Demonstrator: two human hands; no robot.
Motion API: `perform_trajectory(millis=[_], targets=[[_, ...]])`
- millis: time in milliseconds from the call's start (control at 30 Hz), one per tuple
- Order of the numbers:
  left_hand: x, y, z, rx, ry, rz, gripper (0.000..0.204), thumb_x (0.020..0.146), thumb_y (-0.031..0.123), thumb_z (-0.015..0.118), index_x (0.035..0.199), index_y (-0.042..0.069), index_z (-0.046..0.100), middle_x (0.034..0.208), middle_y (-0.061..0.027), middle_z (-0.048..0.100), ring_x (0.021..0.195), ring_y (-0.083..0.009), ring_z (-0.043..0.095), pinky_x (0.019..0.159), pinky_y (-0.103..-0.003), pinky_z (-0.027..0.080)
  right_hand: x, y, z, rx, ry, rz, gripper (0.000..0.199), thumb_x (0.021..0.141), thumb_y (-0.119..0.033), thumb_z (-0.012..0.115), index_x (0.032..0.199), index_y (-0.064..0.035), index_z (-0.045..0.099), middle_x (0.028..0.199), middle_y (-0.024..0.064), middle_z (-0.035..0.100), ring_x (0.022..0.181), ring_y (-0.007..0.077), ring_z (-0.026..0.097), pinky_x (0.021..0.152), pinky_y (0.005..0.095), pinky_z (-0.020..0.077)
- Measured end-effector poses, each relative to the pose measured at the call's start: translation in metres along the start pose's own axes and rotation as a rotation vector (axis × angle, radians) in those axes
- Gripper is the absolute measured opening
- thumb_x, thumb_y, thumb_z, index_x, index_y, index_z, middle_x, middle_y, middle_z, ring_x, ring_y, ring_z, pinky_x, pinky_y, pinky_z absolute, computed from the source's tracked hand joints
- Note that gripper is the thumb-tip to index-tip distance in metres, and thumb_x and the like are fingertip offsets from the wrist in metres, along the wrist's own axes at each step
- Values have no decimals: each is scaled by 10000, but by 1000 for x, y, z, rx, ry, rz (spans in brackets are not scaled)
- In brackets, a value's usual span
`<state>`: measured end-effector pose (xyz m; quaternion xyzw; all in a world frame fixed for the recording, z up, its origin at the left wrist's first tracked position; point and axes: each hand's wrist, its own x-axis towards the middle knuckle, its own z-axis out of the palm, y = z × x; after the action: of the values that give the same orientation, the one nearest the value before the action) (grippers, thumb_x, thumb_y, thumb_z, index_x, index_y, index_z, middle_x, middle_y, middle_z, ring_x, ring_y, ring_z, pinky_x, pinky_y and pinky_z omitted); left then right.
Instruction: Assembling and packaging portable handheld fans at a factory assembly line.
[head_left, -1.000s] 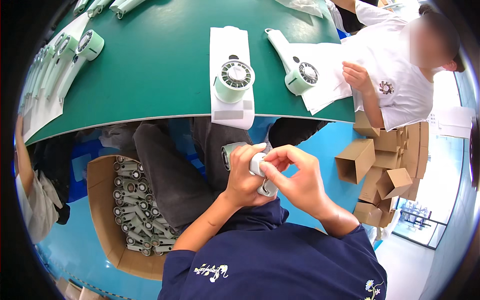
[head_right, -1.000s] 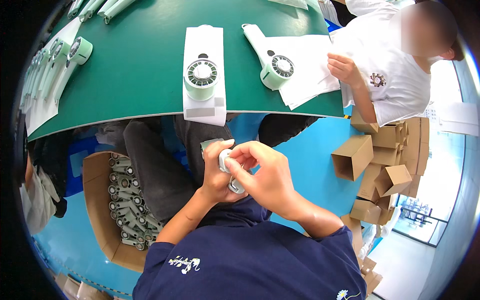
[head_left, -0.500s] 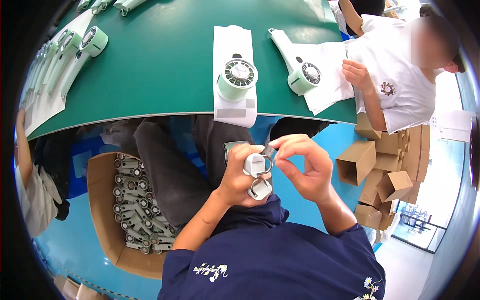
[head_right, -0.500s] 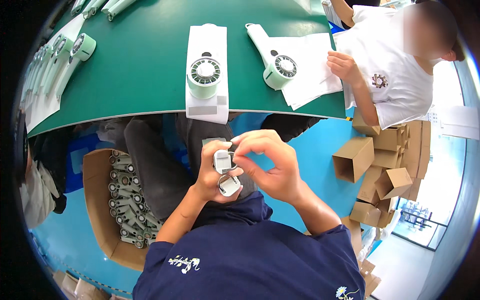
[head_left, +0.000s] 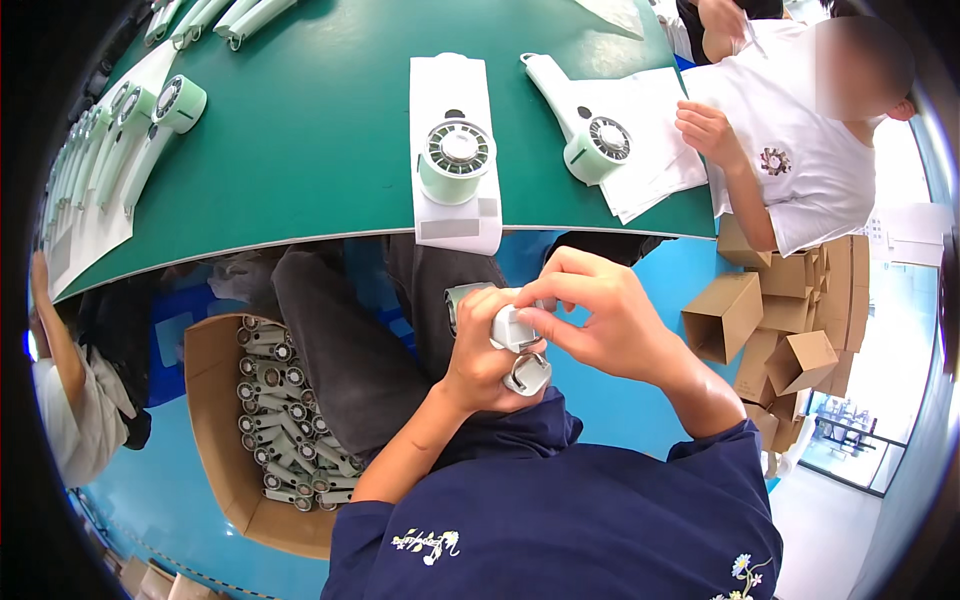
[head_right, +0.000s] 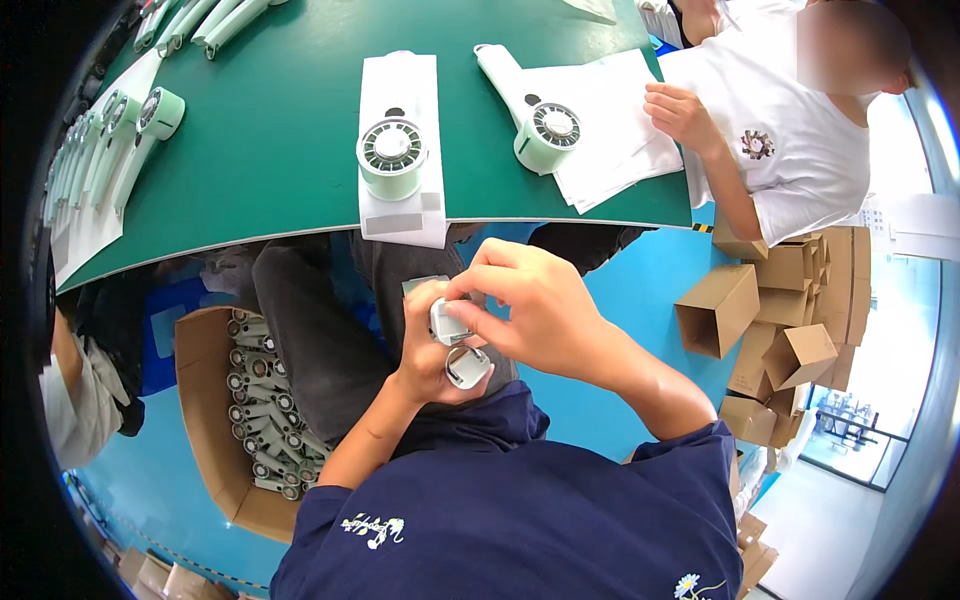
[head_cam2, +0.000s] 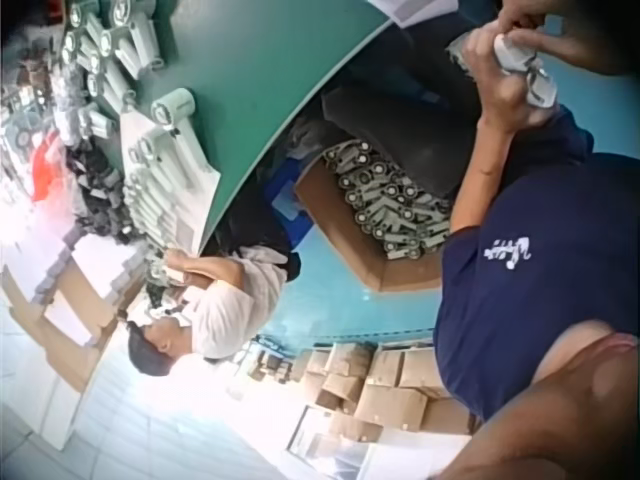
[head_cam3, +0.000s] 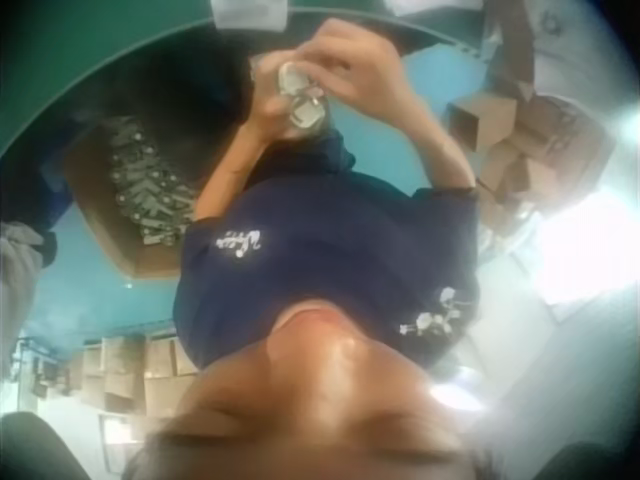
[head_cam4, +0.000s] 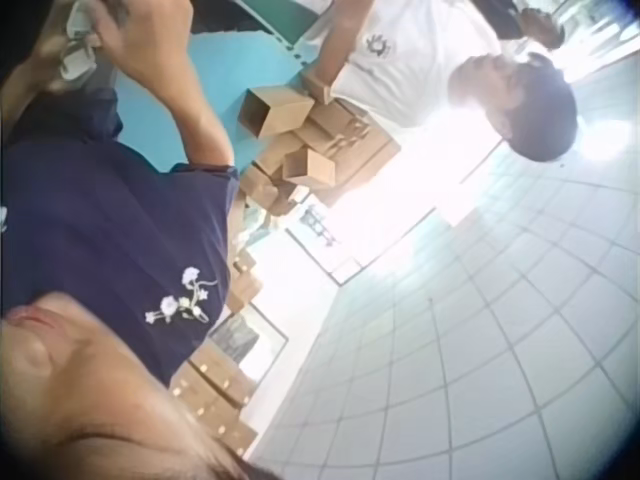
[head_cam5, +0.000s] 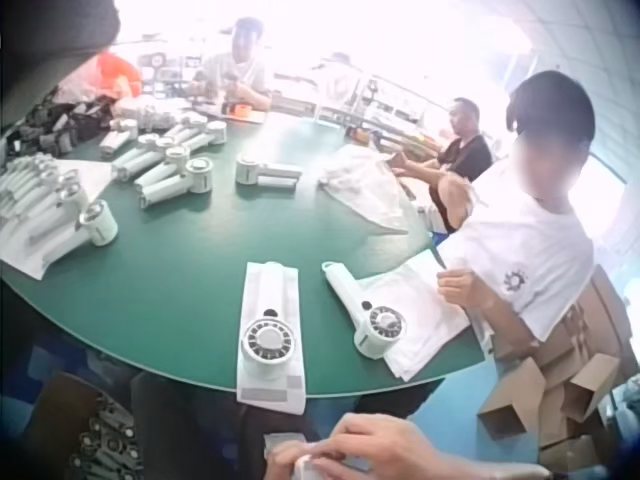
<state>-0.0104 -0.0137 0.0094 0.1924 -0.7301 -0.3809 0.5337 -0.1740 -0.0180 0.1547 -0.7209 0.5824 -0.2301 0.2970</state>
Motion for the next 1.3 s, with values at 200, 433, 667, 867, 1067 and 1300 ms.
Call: perform_trajectory(millis=[200, 433, 667, 867, 1067, 1300], targets=[[2, 1, 1, 26, 6, 5, 408, 592, 202, 835, 959, 103, 686, 1327, -190, 538, 1141, -379, 519, 927, -518, 426, 2, -8, -3, -175, 37, -81, 111, 800, -64, 808, 871, -66, 723, 798, 28, 612, 691, 188, 605, 591, 309, 466], [-3, 3, 8, 122, 45, -5, 390, 567, 297, 847, 874, 98, 710, 1341, -206, 533, 1137, -397, 518, 946, -525, 411, -11, -22, -3, 29, 91, 225, 86, 858, -74, 780, 894, -36, 711, 799, 25, 578, 645, 115, 520, 593, 266, 420], [-9, 8, 22, 200, 175, -45, 458, 614, 321, 826, 1001, 97, 727, 1319, -203, 509, 1140, -393, 513, 952, -509, 400, -34, -10, 25, 744, 171, 540, 91, 957, -62, 707, 916, 18, 692, 860, 1, 649, 804, 46, 594, 716, 223, 469], [-8, 8, 29, 259, 148, -45, 479, 655, 356, 801, 1029, 69, 709, 1307, -194, 503, 1142, -382, 509, 961, -507, 392, -41, -15, 50, 684, 337, 499, 127, 937, -100, 744, 901, 13, 701, 851, -4, 608, 770, 47, 537, 689, 226, 430], [-8, 6, 28, 274, 150, -29, 443, 640, 355, 816, 972, 78, 723, 1324, -192, 502, 1151, -381, 506, 964, -510, 388, -45, -16, 55, 558, 379, 470, 114, 922, -77, 751, 886, 18, 700, 820, 1, 566, 738, 59, 490, 672, 233, 399], [-9, 6, 27, 274, 142, -29, 438, 651, 411, 837, 925, 88, 726, 1329, -193, 504, 1149, -379, 505, 963, -512, 386, -47, -17, 60, 520, 399, 457, 107, 912, -71, 760, 875, 17, 710, 809, -7, 555, 733, 53, 477, 660, 227, 382]])
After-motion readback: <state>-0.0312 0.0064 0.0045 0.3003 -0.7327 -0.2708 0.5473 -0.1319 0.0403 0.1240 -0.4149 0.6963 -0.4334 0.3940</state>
